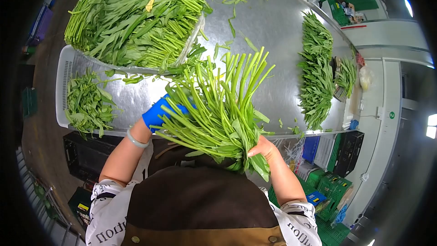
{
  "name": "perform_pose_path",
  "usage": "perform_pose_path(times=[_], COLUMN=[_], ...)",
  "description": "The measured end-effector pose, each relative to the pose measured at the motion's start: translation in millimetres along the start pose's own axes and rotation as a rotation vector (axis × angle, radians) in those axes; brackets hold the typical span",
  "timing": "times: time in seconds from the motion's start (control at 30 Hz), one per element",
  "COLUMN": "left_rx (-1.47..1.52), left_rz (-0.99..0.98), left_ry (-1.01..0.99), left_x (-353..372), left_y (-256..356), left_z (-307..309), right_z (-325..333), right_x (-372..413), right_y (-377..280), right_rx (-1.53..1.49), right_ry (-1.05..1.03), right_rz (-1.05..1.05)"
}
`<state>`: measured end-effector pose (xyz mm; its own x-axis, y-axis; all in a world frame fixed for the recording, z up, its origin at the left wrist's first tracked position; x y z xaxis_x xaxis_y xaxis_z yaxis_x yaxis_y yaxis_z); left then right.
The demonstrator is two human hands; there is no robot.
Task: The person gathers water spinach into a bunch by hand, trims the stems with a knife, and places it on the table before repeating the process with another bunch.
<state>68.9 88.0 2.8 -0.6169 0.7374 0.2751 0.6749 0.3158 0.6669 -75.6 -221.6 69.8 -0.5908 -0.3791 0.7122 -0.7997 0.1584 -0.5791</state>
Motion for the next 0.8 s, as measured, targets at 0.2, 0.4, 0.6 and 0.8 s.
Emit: perform_pose_path(times=[0.2,0.4,0.6,0.8], left_rx=[0.157,0.010,-0.527,-0.965], left_rz=[-0.013,-0.046,0.010,0.050], left_ry=[0.262,0.599,0.481,0.545], left_x=[10.7,24.3,48.0,44.1], left_y=[37.5,41.7,36.4,93.3], left_z=[-3.8,1.2,138.2,107.8], right_z=[-24.6,-30.3,-15.8,-11.5], right_x=[-9.5,-13.8,-3.0,-6.2], right_y=[-21.0,-23.8,-14.6,-11.1], right_rx=[0.131,0.227,0.239,0.214], right_ry=[-0.082,-0.153,-0.243,-0.211], right_rz=[0.030,0.011,0.017,-0.038])
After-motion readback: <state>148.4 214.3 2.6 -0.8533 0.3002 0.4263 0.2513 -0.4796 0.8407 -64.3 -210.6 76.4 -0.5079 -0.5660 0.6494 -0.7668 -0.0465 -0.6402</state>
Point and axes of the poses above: each hand's wrist, its own x-axis away from the middle knuckle, its own z-axis out of the back of the hand, y = z × x, the point moved 2 cm from there along -x, towards the middle knuckle, and after that the axes turned 1 degree about -z, right-handed, at the moved point
